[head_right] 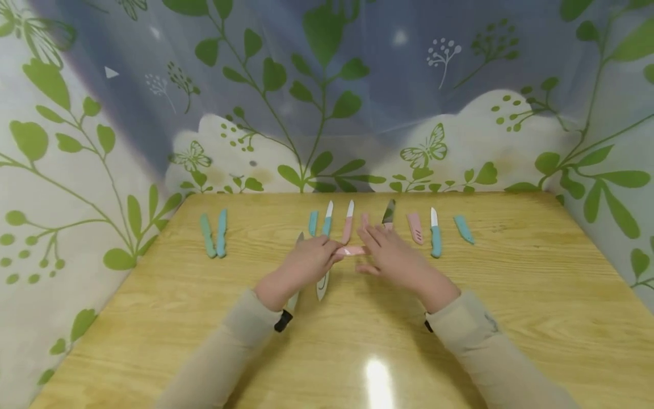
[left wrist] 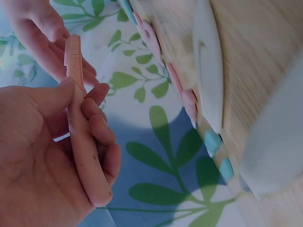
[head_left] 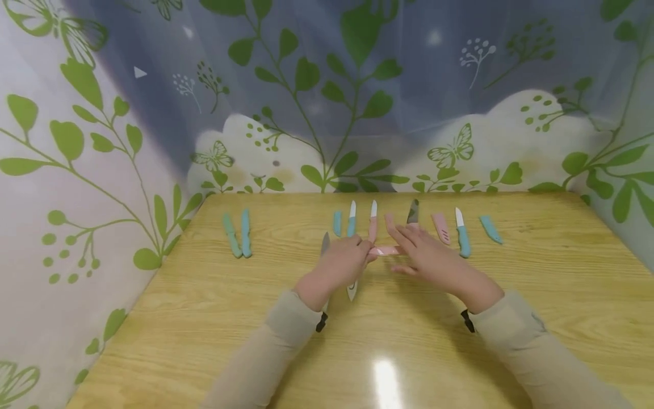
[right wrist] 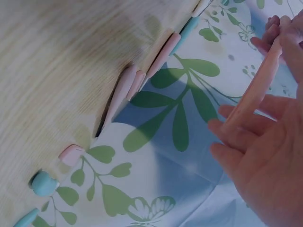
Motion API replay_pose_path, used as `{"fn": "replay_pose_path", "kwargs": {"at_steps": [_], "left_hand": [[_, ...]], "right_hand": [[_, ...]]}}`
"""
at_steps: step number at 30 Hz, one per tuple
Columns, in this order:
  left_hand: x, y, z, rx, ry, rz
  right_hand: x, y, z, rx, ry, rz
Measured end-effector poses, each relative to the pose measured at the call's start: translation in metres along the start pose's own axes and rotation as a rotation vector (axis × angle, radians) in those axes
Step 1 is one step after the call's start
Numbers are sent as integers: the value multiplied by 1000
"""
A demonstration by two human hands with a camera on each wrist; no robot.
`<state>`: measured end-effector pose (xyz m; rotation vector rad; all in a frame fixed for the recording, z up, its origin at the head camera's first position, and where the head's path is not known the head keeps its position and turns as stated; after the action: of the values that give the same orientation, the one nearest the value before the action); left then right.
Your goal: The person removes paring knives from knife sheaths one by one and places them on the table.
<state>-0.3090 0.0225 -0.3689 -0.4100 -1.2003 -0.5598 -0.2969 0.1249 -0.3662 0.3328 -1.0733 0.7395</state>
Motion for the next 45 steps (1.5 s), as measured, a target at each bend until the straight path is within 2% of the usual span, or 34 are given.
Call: {"fn": "replay_pose_path", "kwargs": {"at_steps": [5, 10, 13, 17, 21, 30, 35, 41, 45], "left_hand": [[1, 8, -4, -28, 32, -44], [1, 11, -6, -26, 36, -86], [0, 12, -6, -35, 33, -90], [-1, 13, -5, -37, 30, -90], [0, 14, -5, -34, 22, -111], [-5, 14, -7, -19, -28, -117], [-4, 15, -7, -30, -10, -145], [1, 19, -7, -83, 26, -126], [0, 18, -7, -67, 13, -146]], "right_hand": [[3, -15, -4, 90, 61, -54], [4, -21, -6, 119, 104, -29], [1, -19, -5, 97, 75, -14], [-3, -14, -4, 22, 28, 31], [-1, -12, -3, -23, 36, 90], [0, -13, -3, -27, 28, 119], [4, -15, -2, 5, 55, 126], [6, -14, -2, 22, 59, 127], [5, -13, -3, 5, 49, 122]]}}
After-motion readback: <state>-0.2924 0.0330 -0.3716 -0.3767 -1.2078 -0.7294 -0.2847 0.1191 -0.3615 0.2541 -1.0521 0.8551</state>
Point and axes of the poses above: each hand's wrist, its own z-axis towards the middle knuckle, its own x-axis out of the back of the hand, y = z × x, the point moved 9 cm from there along z, towards the middle knuckle, and after that the axes turned 12 degrees about y, right-handed, at the moved point
